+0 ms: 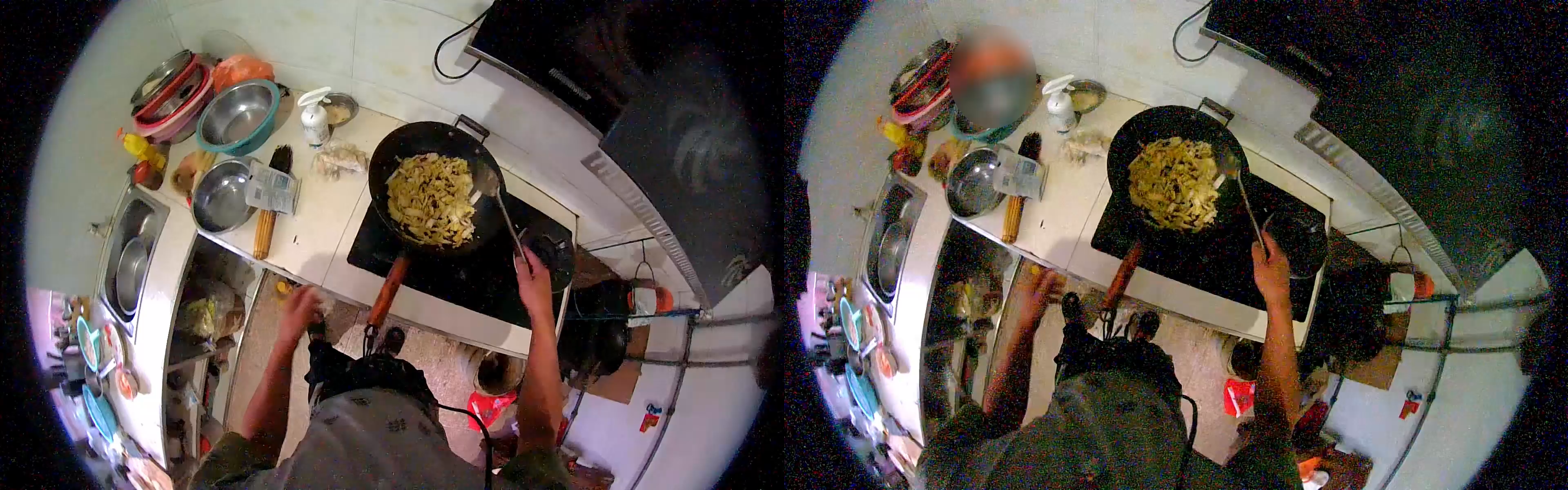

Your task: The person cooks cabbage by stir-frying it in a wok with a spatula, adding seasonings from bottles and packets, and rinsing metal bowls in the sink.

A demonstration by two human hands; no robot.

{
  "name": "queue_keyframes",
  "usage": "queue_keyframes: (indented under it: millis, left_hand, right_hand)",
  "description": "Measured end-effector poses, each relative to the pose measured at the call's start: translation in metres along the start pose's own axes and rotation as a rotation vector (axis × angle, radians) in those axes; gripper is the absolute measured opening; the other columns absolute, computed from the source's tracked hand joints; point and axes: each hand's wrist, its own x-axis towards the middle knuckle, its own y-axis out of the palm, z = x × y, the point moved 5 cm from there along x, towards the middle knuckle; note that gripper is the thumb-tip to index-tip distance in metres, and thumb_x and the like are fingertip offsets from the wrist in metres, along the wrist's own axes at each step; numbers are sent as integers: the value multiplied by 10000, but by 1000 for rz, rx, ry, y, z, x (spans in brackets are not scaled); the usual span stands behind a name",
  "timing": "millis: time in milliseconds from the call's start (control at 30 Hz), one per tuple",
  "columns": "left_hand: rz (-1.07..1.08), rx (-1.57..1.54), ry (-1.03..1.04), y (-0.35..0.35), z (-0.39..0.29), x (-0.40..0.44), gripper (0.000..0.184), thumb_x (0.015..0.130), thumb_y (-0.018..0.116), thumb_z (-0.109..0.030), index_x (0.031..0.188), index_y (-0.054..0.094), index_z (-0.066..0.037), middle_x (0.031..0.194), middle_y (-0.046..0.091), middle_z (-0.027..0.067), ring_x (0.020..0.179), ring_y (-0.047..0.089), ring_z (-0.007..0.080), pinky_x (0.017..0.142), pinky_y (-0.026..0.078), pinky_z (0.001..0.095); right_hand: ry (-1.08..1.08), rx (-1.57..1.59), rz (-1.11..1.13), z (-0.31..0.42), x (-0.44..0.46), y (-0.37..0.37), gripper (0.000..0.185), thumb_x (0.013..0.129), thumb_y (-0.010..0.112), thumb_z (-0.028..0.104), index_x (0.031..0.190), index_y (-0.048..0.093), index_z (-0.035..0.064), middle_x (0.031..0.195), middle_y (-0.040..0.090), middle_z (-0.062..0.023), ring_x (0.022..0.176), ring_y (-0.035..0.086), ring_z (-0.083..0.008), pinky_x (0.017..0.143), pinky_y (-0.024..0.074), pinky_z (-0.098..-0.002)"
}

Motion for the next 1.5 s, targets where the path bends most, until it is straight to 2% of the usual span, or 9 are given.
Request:
queue_keyframes:
  millis: [100,333,400,567,667,1100,1133,1367,1500]
  left_hand:
    - [238,-116,-194,105,-32,-18,577,904,568,-404,1312,433,-19,1127,597,125,973,584,191,805,497,319]
    - [571,-198,-397,184,-18,-13,460,872,620,-302,1245,439,-103,855,580,28,539,481,112,468,405,254]
    - [557,-265,-436,189,-20,-18,442,856,633,-257,1227,447,-104,714,453,-21,502,428,92,422,341,247]
    - [564,-357,-450,188,-16,-17,409,851,639,-218,1201,461,-105,731,475,-17,503,426,88,421,345,239]
    - [578,-409,-457,190,-12,-16,387,851,635,-197,1188,466,-107,729,475,-17,504,426,84,416,347,234]
    - [616,-441,-466,190,-16,-18,287,863,624,-218,1090,479,-119,716,480,-19,513,452,85,433,364,238]
    - [621,-440,-481,190,-18,-19,277,865,623,-220,1082,483,-121,713,479,-19,515,456,85,435,364,238]
    - [644,-438,-466,190,-13,-15,256,870,617,-223,1068,486,-126,717,478,-25,522,458,85,441,372,236]
    - [655,-467,-479,190,-10,-16,247,874,610,-221,1062,484,-122,734,478,-16,531,457,92,445,377,241]
  right_hand:
    - [-59,-42,3,-14,45,24,449,901,556,357,1247,551,71,1085,632,-195,1010,602,-310,881,451,-371]
    - [-238,-237,140,52,34,74,425,875,582,310,1264,543,145,1065,626,-189,949,601,-378,810,480,-415]
    - [-611,-381,85,55,8,62,434,849,604,278,1273,536,210,957,629,-168,827,618,-366,731,495,-442]
    - [-586,-725,126,61,-16,-40,452,827,626,194,1259,544,301,926,640,-156,765,624,-370,687,506,-436]
    - [-476,-693,212,99,-27,-94,379,813,633,179,1191,611,200,934,642,-166,796,624,-359,719,500,-424]
    - [-184,-371,92,84,27,66,395,875,578,254,1232,567,85,1015,638,-207,908,617,-377,789,486,-398]
    - [-393,-407,49,84,17,73,412,868,571,276,1264,544,163,954,647,-208,806,624,-411,709,502,-480]
    - [-422,-690,203,132,-47,-56,367,842,604,241,1205,592,190,948,650,-182,815,633,-374,719,512,-457]
    - [-253,-609,364,125,-47,-23,365,844,610,263,1193,607,158,1004,656,-174,878,631,-376,765,504,-437]
